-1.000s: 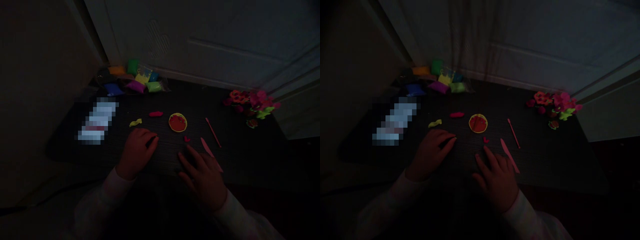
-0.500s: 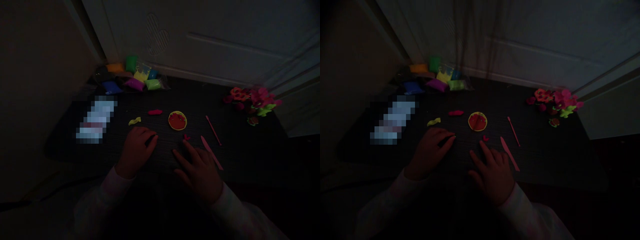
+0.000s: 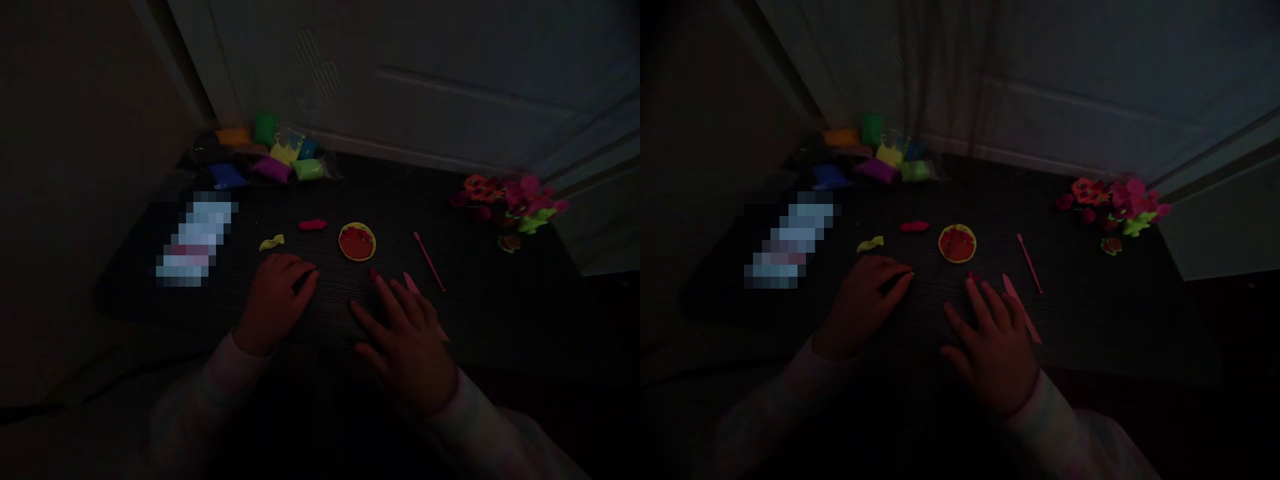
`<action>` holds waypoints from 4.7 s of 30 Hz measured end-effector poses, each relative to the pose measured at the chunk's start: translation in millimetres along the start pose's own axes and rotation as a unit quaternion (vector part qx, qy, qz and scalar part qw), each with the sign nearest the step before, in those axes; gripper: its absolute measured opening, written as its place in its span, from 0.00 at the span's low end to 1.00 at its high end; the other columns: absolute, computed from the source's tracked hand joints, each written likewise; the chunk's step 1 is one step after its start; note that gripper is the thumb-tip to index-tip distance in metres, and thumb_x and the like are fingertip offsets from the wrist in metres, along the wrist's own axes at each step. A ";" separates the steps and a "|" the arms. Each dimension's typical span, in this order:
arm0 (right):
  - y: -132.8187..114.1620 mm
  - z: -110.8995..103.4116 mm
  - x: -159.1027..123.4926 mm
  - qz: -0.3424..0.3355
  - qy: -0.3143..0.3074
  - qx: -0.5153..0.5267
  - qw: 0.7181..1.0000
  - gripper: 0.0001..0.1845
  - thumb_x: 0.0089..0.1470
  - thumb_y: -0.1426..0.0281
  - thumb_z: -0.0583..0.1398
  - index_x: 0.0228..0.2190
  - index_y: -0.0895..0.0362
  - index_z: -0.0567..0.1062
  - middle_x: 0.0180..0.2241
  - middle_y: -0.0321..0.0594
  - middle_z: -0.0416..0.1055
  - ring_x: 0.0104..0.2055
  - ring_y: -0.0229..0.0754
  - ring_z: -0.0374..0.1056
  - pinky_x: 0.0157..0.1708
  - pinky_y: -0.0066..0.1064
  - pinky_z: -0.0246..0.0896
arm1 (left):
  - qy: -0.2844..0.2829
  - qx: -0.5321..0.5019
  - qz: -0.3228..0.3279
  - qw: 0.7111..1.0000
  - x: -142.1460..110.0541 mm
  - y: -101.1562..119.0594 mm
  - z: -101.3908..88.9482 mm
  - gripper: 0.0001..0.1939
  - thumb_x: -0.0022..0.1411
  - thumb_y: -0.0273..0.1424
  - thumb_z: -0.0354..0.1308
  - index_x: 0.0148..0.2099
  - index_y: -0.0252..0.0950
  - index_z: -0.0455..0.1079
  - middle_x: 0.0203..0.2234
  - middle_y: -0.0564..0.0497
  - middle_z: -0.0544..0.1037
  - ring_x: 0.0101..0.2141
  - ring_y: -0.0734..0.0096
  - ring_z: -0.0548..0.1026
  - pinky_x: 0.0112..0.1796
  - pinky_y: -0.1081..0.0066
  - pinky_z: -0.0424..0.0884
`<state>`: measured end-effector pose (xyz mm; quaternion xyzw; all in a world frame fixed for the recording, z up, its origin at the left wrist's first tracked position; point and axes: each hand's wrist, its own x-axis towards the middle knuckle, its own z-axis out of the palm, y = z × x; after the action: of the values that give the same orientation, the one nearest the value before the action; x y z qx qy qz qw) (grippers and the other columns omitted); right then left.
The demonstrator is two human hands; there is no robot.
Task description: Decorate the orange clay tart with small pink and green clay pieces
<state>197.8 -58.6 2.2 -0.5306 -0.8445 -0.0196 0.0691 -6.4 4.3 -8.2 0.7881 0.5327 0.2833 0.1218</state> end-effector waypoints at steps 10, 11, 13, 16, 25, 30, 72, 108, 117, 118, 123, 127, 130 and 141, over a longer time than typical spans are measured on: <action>0.5 -2.1 -2.0 -0.018 0.000 0.003 1.000 0.24 0.48 0.55 0.54 0.48 0.45 0.66 0.56 0.45 0.53 0.56 0.53 0.48 0.50 0.48 0.44 | -0.004 -0.001 -0.003 1.000 0.8 -0.3 -0.4 0.08 0.58 0.30 0.51 0.36 0.35 0.70 0.31 0.49 0.72 0.35 0.67 0.68 0.39 0.64 0.65; 0.2 -2.2 -1.7 -0.010 0.004 0.000 1.000 0.24 0.48 0.55 0.54 0.48 0.46 0.66 0.57 0.46 0.53 0.56 0.54 0.47 0.49 0.48 0.44 | -0.003 0.000 -0.003 1.000 0.8 -0.2 -0.7 0.08 0.58 0.30 0.51 0.36 0.35 0.70 0.31 0.49 0.72 0.35 0.67 0.68 0.39 0.64 0.65; -0.2 -2.3 -1.5 0.005 0.006 -0.006 1.000 0.24 0.49 0.55 0.53 0.48 0.48 0.66 0.57 0.48 0.52 0.57 0.55 0.47 0.49 0.48 0.45 | 0.003 0.000 0.003 1.000 0.5 -0.1 -1.4 0.07 0.57 0.30 0.51 0.36 0.35 0.70 0.31 0.49 0.72 0.35 0.67 0.68 0.39 0.64 0.65; -1.1 -2.0 -2.2 -0.014 -0.002 0.011 1.000 0.24 0.49 0.54 0.53 0.48 0.45 0.66 0.57 0.46 0.52 0.56 0.53 0.48 0.49 0.48 0.45 | 0.000 -0.001 0.004 1.000 0.3 0.4 -1.9 0.08 0.58 0.30 0.51 0.36 0.35 0.70 0.31 0.49 0.72 0.35 0.67 0.68 0.39 0.64 0.66; -2.0 -0.3 -2.0 -0.024 -0.005 0.012 1.000 0.25 0.48 0.54 0.54 0.48 0.45 0.65 0.56 0.47 0.53 0.56 0.53 0.49 0.49 0.48 0.45 | -0.005 0.001 0.000 1.000 1.2 0.0 -1.3 0.08 0.58 0.30 0.51 0.37 0.35 0.70 0.31 0.49 0.72 0.36 0.67 0.68 0.39 0.64 0.66; -2.7 -0.9 -2.8 0.006 0.005 -0.003 1.000 0.24 0.48 0.55 0.54 0.48 0.47 0.66 0.57 0.48 0.52 0.56 0.55 0.48 0.48 0.49 0.47 | 0.008 0.001 0.006 1.000 -0.1 0.1 -1.2 0.08 0.58 0.30 0.51 0.36 0.35 0.69 0.31 0.49 0.71 0.35 0.67 0.68 0.39 0.64 0.66; 3.0 0.6 -5.3 -0.004 0.013 0.020 1.000 0.26 0.52 0.62 0.52 0.52 0.58 0.61 0.57 0.56 0.46 0.57 0.56 0.46 0.48 0.48 0.48 | -0.002 0.007 -0.003 1.000 0.0 -0.9 0.2 0.08 0.58 0.31 0.51 0.37 0.35 0.70 0.31 0.50 0.72 0.36 0.68 0.68 0.39 0.66 0.65; -1.3 -2.9 -1.3 0.008 -0.002 0.005 1.000 0.26 0.48 0.54 0.54 0.49 0.49 0.65 0.58 0.48 0.50 0.57 0.56 0.45 0.50 0.50 0.44 | -0.010 0.006 -0.002 1.000 0.8 0.9 -2.5 0.09 0.58 0.31 0.51 0.37 0.35 0.70 0.31 0.49 0.72 0.36 0.67 0.68 0.39 0.65 0.65; -1.7 -0.7 3.4 -0.029 -0.018 0.028 0.999 0.28 0.48 0.51 0.52 0.49 0.47 0.64 0.57 0.48 0.51 0.57 0.53 0.47 0.50 0.49 0.43 | -0.008 0.009 -0.004 1.000 0.6 1.4 -1.2 0.09 0.57 0.31 0.51 0.37 0.34 0.70 0.31 0.49 0.72 0.36 0.67 0.68 0.39 0.65 0.65; -1.5 -0.5 3.6 -0.035 -0.018 0.033 0.999 0.28 0.48 0.51 0.52 0.49 0.46 0.64 0.57 0.46 0.51 0.57 0.53 0.47 0.50 0.49 0.43 | -0.009 0.007 -0.005 1.000 0.7 1.5 -1.2 0.09 0.58 0.31 0.51 0.37 0.34 0.70 0.31 0.49 0.72 0.35 0.67 0.68 0.39 0.65 0.65; -0.8 0.1 4.3 -0.023 -0.023 0.018 0.999 0.29 0.47 0.51 0.53 0.50 0.47 0.63 0.58 0.46 0.50 0.57 0.54 0.46 0.51 0.50 0.41 | -0.012 0.007 -0.008 1.000 1.5 1.2 -1.1 0.09 0.57 0.31 0.51 0.37 0.34 0.70 0.31 0.49 0.72 0.36 0.67 0.68 0.39 0.64 0.65; 0.3 0.0 6.5 -0.005 -0.016 0.010 1.000 0.29 0.47 0.51 0.53 0.50 0.47 0.63 0.58 0.46 0.50 0.57 0.55 0.45 0.50 0.50 0.42 | -0.012 0.010 -0.005 1.000 1.7 0.4 -1.4 0.09 0.58 0.31 0.51 0.37 0.34 0.70 0.31 0.48 0.72 0.36 0.67 0.68 0.39 0.64 0.65; 1.2 -0.1 8.0 -0.031 -0.024 0.017 0.999 0.29 0.47 0.51 0.53 0.50 0.47 0.62 0.58 0.46 0.50 0.57 0.54 0.46 0.50 0.50 0.42 | -0.012 0.014 -0.007 1.000 1.4 0.5 -1.8 0.09 0.58 0.31 0.51 0.37 0.34 0.70 0.31 0.48 0.72 0.36 0.66 0.68 0.39 0.64 0.65; 2.6 0.2 10.7 0.002 -0.020 -0.005 1.000 0.28 0.48 0.52 0.52 0.51 0.48 0.63 0.58 0.46 0.49 0.57 0.55 0.46 0.50 0.51 0.41 | -0.010 0.014 -0.005 1.000 0.8 1.4 -2.5 0.09 0.58 0.31 0.50 0.37 0.35 0.70 0.31 0.49 0.72 0.36 0.67 0.68 0.39 0.65 0.65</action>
<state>195.5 -47.9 3.3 -0.5327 -0.8448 -0.0135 0.0495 -6.5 4.2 -5.3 0.7900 0.5391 0.2675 0.1171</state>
